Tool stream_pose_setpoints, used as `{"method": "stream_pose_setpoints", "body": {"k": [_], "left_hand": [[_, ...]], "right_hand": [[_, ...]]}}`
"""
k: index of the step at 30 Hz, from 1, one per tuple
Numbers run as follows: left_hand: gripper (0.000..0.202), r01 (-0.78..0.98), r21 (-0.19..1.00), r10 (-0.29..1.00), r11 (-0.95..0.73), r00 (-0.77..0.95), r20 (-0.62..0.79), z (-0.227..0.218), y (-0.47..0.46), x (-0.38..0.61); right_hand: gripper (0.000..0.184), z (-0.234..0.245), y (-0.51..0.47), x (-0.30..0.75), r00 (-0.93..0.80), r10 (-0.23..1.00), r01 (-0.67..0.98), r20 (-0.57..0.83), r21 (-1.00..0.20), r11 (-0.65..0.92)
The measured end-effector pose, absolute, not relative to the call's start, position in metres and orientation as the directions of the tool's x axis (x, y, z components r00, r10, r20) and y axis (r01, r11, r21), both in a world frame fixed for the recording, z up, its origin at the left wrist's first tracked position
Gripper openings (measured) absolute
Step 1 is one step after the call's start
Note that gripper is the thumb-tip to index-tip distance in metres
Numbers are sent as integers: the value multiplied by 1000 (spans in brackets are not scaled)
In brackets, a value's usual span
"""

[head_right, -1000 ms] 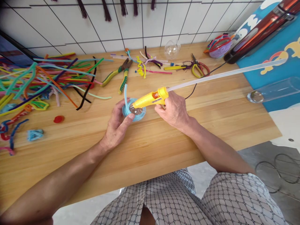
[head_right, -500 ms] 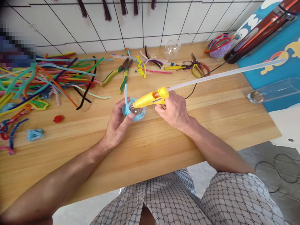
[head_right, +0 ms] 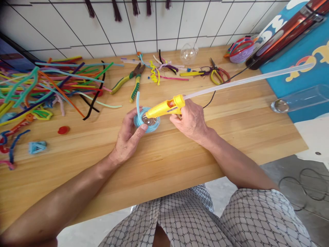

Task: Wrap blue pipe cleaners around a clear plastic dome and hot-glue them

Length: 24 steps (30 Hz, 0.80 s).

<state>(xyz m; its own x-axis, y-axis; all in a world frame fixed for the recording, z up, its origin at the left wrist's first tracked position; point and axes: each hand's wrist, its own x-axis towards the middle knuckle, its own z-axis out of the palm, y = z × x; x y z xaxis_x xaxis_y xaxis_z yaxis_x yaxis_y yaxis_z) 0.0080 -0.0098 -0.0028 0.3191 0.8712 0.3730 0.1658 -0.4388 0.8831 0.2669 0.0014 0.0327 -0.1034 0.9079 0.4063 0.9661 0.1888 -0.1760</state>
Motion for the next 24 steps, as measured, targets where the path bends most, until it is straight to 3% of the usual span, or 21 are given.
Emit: {"method": "stream_pose_setpoints", "body": {"k": [13,24], "left_hand": [[49,174,876,866,-449,328,378,-1,-10,8],[48,179,874,866,-452,324,381,0,-10,7]], "right_hand": [[40,32,2,268,-107,895,963,433,-179,202],[33,32,2,269,-107,896,970,430,-151,189]]}}
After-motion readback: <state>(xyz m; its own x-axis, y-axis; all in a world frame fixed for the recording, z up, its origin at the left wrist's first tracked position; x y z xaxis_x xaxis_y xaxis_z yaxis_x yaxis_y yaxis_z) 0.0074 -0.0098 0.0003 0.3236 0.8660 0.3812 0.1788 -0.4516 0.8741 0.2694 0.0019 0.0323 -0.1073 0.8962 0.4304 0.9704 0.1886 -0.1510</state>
